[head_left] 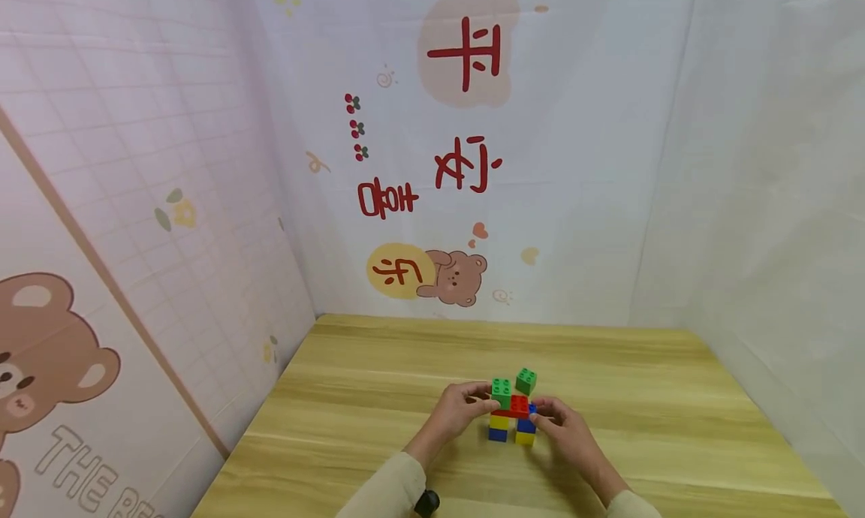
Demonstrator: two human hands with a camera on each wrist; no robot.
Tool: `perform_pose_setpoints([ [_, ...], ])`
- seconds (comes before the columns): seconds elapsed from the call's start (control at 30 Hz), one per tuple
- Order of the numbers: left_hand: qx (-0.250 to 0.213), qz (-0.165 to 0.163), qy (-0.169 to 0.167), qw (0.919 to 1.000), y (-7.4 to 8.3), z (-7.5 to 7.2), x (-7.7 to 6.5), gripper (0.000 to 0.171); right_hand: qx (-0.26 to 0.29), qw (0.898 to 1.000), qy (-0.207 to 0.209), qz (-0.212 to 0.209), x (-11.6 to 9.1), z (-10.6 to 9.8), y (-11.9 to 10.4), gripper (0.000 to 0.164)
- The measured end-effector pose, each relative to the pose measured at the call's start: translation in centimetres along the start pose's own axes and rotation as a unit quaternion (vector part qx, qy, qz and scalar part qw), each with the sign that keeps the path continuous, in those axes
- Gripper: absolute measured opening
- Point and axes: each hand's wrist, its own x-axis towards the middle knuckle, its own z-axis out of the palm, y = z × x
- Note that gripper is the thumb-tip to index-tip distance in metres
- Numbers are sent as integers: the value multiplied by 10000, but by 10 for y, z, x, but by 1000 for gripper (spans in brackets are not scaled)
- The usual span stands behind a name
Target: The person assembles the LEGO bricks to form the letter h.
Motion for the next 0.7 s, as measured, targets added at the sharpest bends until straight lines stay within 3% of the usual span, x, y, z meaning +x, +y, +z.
perform_pose_setpoints([
  [0.37,27,289,-84,9995,-6,2,0,28,-20,9980,-609,156,8,-16,-4,42],
  [0.7,-110,288,-149,9994,-6,0,0,29,-197,9995,-186,146,23,-38,-5,49],
])
